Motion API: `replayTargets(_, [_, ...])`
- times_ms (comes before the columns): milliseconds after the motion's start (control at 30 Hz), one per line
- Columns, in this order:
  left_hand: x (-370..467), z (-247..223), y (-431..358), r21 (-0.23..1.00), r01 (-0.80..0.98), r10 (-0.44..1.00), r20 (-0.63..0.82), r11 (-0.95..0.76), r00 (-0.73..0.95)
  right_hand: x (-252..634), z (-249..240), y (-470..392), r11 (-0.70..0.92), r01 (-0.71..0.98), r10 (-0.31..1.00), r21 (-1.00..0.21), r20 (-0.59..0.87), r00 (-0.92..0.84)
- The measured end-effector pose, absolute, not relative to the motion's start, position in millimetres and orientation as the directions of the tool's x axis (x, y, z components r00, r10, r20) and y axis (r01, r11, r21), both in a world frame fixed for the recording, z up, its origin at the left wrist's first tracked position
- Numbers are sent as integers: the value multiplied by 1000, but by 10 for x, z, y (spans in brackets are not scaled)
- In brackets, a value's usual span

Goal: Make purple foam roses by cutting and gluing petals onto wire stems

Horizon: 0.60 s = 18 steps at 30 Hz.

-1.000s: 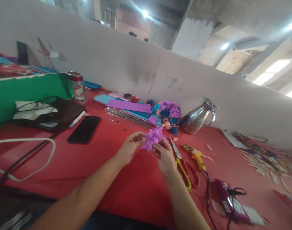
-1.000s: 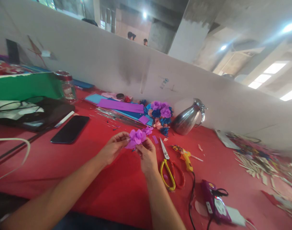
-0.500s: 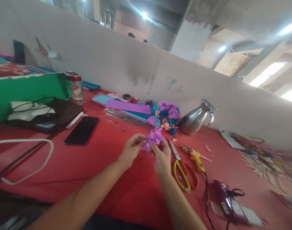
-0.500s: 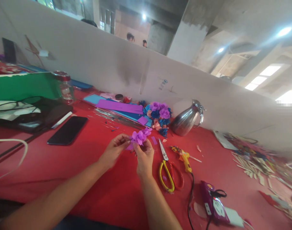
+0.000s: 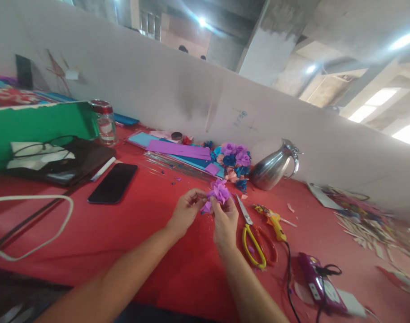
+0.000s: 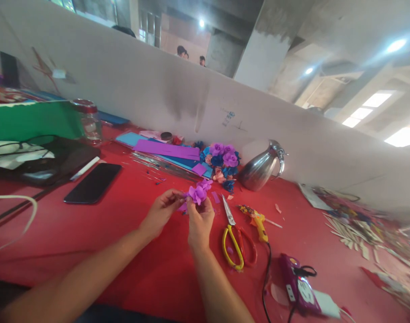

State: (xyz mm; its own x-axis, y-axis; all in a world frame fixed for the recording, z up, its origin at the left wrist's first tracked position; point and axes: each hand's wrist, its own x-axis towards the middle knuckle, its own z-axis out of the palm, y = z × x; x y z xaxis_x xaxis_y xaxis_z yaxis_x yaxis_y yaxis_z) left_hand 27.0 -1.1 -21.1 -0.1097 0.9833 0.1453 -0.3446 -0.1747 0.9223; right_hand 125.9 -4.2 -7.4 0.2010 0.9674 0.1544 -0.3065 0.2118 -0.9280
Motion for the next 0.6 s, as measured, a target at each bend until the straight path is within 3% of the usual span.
replayTargets(400, [258, -194, -22, 914, -365, 982, 146, -179, -117, 1300, -88, -28, 107, -373, 990, -922, 66, 122])
replayTargets(600, [243, -202, -33, 960, -156, 967, 209, -231, -148, 1296, -84, -21, 119, -361, 984, -925, 61, 169])
